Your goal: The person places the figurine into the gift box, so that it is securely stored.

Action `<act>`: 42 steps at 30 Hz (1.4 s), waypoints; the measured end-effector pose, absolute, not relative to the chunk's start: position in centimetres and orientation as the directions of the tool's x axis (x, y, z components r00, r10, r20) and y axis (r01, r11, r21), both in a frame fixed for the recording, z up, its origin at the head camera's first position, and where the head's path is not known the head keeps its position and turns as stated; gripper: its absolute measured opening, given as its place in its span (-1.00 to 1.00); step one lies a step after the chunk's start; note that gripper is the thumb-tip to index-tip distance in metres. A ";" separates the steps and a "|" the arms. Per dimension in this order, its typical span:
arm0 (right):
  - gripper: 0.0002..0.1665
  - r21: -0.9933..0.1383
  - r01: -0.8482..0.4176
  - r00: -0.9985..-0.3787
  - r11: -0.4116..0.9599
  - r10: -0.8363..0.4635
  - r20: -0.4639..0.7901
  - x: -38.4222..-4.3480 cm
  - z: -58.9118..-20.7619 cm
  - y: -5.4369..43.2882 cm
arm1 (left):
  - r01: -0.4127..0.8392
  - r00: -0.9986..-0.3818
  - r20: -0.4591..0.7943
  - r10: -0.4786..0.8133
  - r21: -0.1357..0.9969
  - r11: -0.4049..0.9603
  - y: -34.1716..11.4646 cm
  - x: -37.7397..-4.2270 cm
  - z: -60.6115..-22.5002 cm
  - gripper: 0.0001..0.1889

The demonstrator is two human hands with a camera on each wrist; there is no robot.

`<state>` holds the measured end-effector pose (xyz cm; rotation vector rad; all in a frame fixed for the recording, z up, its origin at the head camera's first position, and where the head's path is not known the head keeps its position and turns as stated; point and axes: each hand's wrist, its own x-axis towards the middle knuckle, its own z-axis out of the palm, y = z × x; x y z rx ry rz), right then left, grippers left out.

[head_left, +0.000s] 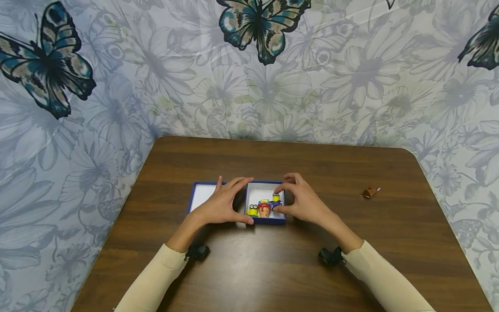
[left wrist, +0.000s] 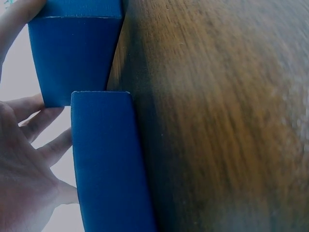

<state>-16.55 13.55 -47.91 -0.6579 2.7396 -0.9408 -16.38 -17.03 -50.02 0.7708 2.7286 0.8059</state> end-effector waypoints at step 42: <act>-0.69 -0.484 -0.277 -0.861 0.830 -0.439 -0.259 -17.1 -46.7 12.0 | 0.434 -0.844 -0.031 0.536 0.548 0.715 -17.1 -16.5 -50.2 0.32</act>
